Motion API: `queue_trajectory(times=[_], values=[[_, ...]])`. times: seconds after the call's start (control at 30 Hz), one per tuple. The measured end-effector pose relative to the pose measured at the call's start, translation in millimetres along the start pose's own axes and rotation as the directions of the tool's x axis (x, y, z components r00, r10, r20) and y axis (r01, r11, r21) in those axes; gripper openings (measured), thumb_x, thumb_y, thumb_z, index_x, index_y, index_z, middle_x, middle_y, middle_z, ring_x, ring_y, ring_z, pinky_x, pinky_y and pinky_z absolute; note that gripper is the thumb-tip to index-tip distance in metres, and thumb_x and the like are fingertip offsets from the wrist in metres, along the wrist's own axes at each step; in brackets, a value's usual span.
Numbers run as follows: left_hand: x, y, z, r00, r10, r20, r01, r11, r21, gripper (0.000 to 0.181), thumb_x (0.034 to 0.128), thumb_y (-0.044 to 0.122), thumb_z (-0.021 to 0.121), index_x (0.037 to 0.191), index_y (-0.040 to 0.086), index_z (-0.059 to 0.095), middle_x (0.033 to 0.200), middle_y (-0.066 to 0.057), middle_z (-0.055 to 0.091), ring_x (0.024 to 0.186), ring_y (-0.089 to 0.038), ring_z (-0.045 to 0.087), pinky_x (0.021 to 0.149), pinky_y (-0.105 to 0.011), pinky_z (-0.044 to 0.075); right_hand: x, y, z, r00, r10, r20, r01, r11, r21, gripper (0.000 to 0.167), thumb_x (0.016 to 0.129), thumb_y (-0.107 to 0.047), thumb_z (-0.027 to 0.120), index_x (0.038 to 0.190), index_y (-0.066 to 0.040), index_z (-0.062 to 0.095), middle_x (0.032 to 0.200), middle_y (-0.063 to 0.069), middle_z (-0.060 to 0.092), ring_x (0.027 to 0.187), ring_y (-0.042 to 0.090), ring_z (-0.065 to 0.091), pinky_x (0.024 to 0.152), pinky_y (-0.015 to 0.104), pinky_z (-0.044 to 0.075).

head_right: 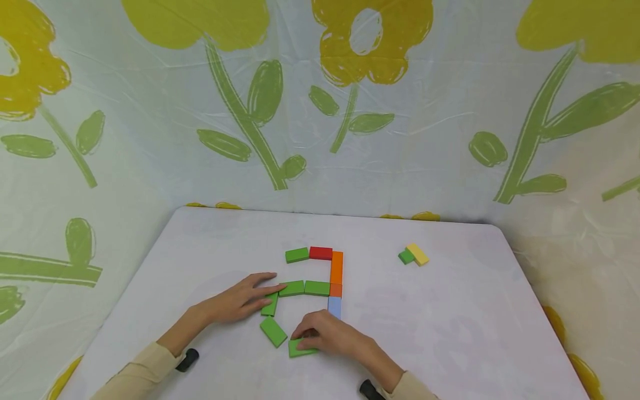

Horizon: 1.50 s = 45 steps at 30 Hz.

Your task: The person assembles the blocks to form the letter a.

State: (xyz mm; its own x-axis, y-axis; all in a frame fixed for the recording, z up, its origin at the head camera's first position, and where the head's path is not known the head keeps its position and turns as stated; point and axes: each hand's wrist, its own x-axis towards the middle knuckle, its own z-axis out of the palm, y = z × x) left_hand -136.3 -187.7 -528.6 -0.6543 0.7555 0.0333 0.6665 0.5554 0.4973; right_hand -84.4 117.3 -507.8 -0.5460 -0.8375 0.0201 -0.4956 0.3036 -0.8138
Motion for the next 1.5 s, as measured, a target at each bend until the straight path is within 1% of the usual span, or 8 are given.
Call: queue_trajectory(times=[0.13, 0.3, 0.43, 0.93, 1.1, 1.27, 1.37, 1.5], values=[[-0.1, -0.4, 0.3, 1.000, -0.005, 0.000, 0.005, 1.000, -0.004, 0.048, 0.1083, 0.029, 0.054, 0.155, 0.023, 0.048, 0.159, -0.018, 0.038, 0.147, -0.034, 0.036, 0.116, -0.055, 0.034, 2.7, -0.3, 0.2, 0.999, 0.033, 0.014, -0.033, 0.999, -0.003, 0.016, 0.096, -0.018, 0.073, 0.108, -0.008, 0.078, 0.101, -0.001, 0.075, 0.088, -0.003, 0.059, 0.082, 0.022, 0.055], [-0.3, -0.6, 0.4, 1.000, -0.004, -0.006, 0.004, 1.000, 0.004, 0.048, 0.1081, 0.029, 0.055, 0.155, 0.023, 0.049, 0.159, -0.018, 0.038, 0.147, -0.034, 0.036, 0.116, -0.055, 0.034, 7.0, -1.4, -1.9, 0.995, 0.094, 0.019, -0.094, 0.996, -0.007, 0.013, 0.093, -0.019, 0.077, 0.103, -0.011, 0.078, 0.096, -0.008, 0.072, 0.084, -0.003, 0.057, 0.079, 0.020, 0.054], [-0.2, -1.3, 1.2, 1.000, 0.006, -0.015, -0.006, 1.000, 0.006, 0.048, 0.1079, 0.028, 0.055, 0.155, 0.022, 0.049, 0.159, -0.019, 0.038, 0.146, -0.035, 0.037, 0.116, -0.055, 0.035, 10.1, -0.5, -3.3, 0.993, 0.118, 0.024, -0.118, 0.993, -0.008, 0.012, 0.092, -0.020, 0.079, 0.102, -0.012, 0.078, 0.094, -0.012, 0.070, 0.082, -0.003, 0.056, 0.077, 0.019, 0.053], [-0.6, -5.9, 5.2, 0.999, 0.023, -0.034, -0.022, 1.000, 0.015, 0.047, 0.1081, 0.029, 0.054, 0.155, 0.024, 0.049, 0.158, -0.019, 0.039, 0.146, -0.036, 0.038, 0.115, -0.056, 0.036, 15.4, 3.4, -7.9, 0.994, 0.100, 0.047, -0.101, 0.995, 0.014, 0.013, 0.092, -0.020, 0.078, 0.101, -0.011, 0.077, 0.092, -0.013, 0.069, 0.079, -0.001, 0.057, 0.074, 0.018, 0.053], [0.0, -5.3, 4.4, 1.000, 0.009, -0.012, -0.008, 1.000, 0.013, 0.048, 0.1085, 0.031, 0.053, 0.156, 0.025, 0.048, 0.160, -0.018, 0.037, 0.147, -0.035, 0.036, 0.116, -0.055, 0.034, 14.8, 4.6, -8.4, 0.994, 0.102, 0.043, -0.103, 0.994, 0.030, 0.014, 0.092, -0.021, 0.079, 0.101, -0.011, 0.077, 0.092, -0.012, 0.069, 0.079, 0.000, 0.058, 0.074, 0.019, 0.054], [0.8, -3.8, 3.5, 1.000, -0.004, 0.002, 0.004, 1.000, 0.007, 0.048, 0.1086, 0.032, 0.053, 0.156, 0.026, 0.047, 0.161, -0.017, 0.036, 0.148, -0.034, 0.034, 0.117, -0.056, 0.033, 8.7, 7.6, -10.6, 0.994, 0.107, -0.001, -0.107, 0.994, 0.011, 0.015, 0.096, -0.024, 0.075, 0.105, -0.012, 0.076, 0.097, -0.011, 0.069, 0.085, 0.000, 0.059, 0.080, 0.020, 0.054], [1.1, -3.3, 2.8, 1.000, -0.002, 0.001, 0.002, 1.000, 0.002, 0.048, 0.1086, 0.032, 0.053, 0.156, 0.026, 0.047, 0.161, -0.017, 0.036, 0.148, -0.035, 0.034, 0.117, -0.056, 0.033, 3.7, 10.4, -14.6, 0.995, 0.091, -0.051, -0.091, 0.996, -0.007, 0.015, 0.099, -0.022, 0.071, 0.109, -0.011, 0.075, 0.101, -0.010, 0.070, 0.090, 0.001, 0.060, 0.083, 0.022, 0.054], [1.1, -3.5, 2.0, 1.000, -0.023, 0.021, 0.024, 1.000, -0.016, 0.049, 0.1087, 0.032, 0.053, 0.157, 0.028, 0.045, 0.162, -0.016, 0.034, 0.149, -0.034, 0.032, 0.118, -0.056, 0.032, -3.1, 13.1, -21.9, 0.989, 0.077, -0.128, -0.080, 0.997, -0.015, 0.016, 0.102, -0.018, 0.067, 0.114, -0.009, 0.074, 0.105, -0.007, 0.071, 0.094, 0.003, 0.062, 0.087, 0.024, 0.054]])
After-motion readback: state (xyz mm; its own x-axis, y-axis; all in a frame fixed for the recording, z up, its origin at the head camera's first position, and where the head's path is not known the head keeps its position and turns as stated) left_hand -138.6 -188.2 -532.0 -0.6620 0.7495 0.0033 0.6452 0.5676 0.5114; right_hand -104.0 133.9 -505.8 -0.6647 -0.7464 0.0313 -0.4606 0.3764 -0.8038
